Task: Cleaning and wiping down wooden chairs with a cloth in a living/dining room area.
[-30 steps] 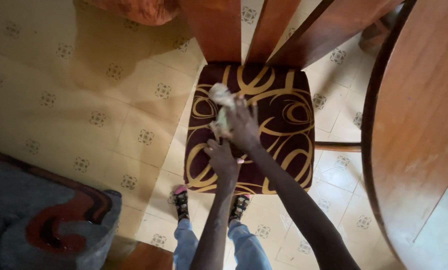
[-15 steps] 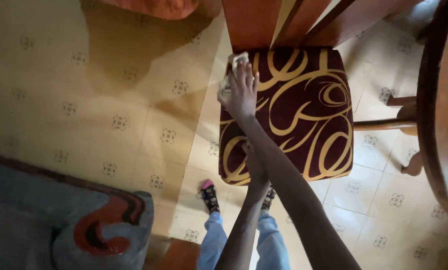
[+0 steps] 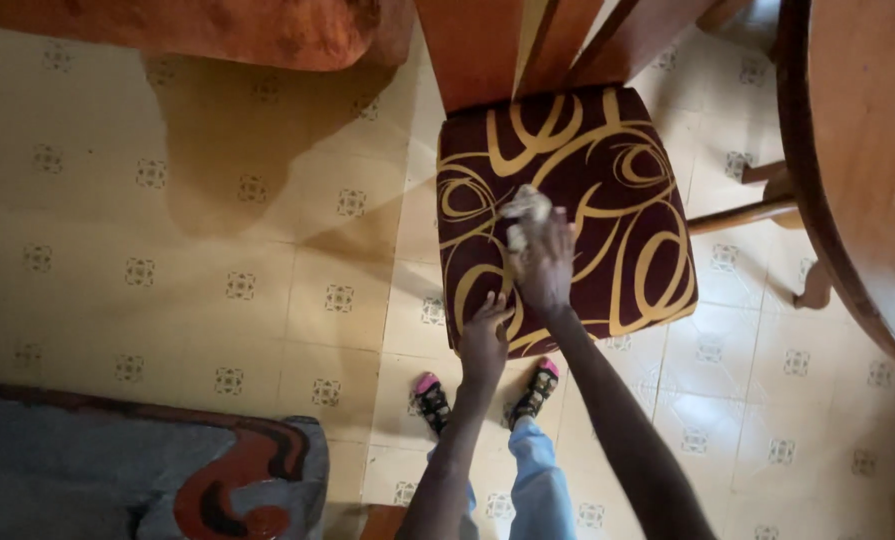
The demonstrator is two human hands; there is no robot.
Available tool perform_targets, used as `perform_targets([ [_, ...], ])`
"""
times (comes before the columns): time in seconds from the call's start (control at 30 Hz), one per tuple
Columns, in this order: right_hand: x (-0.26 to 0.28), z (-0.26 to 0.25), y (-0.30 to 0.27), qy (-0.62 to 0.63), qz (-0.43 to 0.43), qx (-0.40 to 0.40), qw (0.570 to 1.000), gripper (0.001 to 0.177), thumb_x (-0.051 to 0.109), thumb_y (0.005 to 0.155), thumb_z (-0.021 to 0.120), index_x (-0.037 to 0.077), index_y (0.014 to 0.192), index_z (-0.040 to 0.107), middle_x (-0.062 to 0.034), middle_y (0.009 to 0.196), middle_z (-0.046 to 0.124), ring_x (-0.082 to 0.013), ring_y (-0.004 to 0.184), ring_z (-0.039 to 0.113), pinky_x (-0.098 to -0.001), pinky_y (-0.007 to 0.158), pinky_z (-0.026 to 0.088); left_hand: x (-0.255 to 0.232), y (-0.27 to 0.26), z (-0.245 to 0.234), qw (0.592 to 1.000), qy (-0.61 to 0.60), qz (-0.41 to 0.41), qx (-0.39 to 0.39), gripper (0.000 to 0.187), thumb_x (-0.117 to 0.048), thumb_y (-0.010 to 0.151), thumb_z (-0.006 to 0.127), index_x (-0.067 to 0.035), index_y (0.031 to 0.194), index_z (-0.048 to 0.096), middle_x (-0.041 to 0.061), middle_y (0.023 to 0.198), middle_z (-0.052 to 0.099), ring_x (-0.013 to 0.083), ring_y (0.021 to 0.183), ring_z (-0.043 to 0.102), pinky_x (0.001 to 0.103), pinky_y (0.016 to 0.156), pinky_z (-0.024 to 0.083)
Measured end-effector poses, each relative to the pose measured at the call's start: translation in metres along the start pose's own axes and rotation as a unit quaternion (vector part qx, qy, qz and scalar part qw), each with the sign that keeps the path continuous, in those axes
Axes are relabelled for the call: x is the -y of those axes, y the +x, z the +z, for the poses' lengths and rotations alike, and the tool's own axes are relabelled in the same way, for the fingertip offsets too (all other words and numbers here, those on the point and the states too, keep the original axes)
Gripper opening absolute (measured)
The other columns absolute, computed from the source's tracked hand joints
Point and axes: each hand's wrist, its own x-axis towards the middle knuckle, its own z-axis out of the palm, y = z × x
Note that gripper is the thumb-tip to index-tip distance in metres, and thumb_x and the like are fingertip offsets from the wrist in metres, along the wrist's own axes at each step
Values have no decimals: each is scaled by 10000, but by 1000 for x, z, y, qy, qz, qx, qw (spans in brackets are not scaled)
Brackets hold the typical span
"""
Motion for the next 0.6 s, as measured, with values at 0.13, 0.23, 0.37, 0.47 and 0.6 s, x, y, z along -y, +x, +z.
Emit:
perform_targets([
  [0.13, 23, 36, 22, -43, 88, -129, 987, 716, 247, 887, 821, 96, 1506, 494, -202, 1554, 507, -449, 1456, 395, -660, 1203, 307, 28, -11, 4, 998, -28, -41, 37, 397, 134, 829, 582, -36, 1136, 768, 177, 1350, 651, 289, 1398, 536, 364, 1121, 470],
  [0.23, 38, 68, 16, -29, 34, -68, 997, 598, 165, 1024, 772, 99, 1553, 502, -183, 1525, 559, -335, 1455, 533, -596, 1262, 415, 36, 2, -3, 993, -113, -24, -21, 351, 98, 864, 618, -48, 1120, 808, 185, 1249, 710, 286, 1217, 691, 349, 1044, 551],
  [0.37, 88, 3, -17, 82, -139, 30, 986, 439, 230, 925, 767, 89, 1329, 673, -193, 1426, 599, -387, 1354, 567, -643, 1178, 399, 79, -12, -8, 969, -108, -210, -73, 92, -22, 835, 704, -68, 838, 783, 77, 856, 786, 146, 685, 726, 290, 670, 576],
  [0.47, 88, -38, -64, 114, -222, 82, 965, 452, 278, 833, 775, 84, 1237, 716, -176, 1410, 617, -400, 1325, 580, -655, 1123, 402, 83, -30, -29, 961, -118, -188, -164, 122, 22, 827, 661, -53, 778, 745, 61, 765, 781, 113, 711, 732, 268, 699, 590],
  [0.6, 80, -83, -52, 118, 67, 245, 960, 282, 188, 1009, 684, 165, 1289, 657, -89, 1438, 605, -304, 1283, 602, -473, 1016, 548, 87, -44, -43, 933, -179, -226, -216, 236, 49, 965, 507, -33, 875, 709, 67, 811, 768, 128, 769, 749, 298, 749, 628],
])
